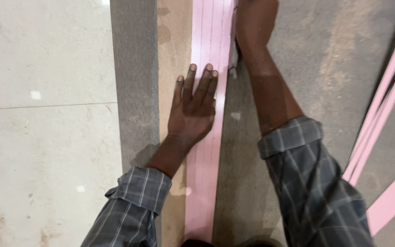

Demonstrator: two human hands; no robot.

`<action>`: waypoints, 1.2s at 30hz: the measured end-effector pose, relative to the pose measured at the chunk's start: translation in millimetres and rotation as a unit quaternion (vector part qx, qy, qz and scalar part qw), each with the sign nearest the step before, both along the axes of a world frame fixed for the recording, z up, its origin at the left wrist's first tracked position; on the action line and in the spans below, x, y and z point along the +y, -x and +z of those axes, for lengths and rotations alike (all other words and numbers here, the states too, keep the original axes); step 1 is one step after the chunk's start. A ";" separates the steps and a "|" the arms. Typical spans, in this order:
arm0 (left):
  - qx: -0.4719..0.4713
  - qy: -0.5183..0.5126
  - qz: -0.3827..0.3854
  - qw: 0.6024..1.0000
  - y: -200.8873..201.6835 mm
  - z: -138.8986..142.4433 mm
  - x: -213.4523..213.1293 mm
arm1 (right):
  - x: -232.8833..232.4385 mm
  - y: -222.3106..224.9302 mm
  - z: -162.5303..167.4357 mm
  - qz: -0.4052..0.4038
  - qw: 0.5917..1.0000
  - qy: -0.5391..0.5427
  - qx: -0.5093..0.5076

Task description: The person aligns a pink foam strip on a grey board and uses a utility knife to cut the strip into smaller pieces. The person repeatedly repositions the strip and cuts it along the length.

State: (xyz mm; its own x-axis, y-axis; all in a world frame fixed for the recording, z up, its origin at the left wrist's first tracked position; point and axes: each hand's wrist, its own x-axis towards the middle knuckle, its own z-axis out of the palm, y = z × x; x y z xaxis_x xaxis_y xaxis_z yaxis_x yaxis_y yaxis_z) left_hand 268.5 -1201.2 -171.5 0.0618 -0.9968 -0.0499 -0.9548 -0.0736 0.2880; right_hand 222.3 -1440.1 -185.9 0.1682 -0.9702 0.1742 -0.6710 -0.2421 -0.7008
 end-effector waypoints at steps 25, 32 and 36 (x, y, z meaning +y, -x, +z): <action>0.042 0.024 0.005 0.999 -12.9 10.8 -14.4 | -62.7 -27.1 -11.5 0.014 0.999 0.020 0.026; 0.017 -0.068 -0.043 0.997 -58.9 28.0 -105.4 | -70.7 -44.1 28.1 0.021 1.000 0.014 -0.009; 0.044 0.078 0.050 0.995 -100.1 23.1 -199.9 | -72.8 -48.2 32.3 0.014 1.000 -0.006 -0.020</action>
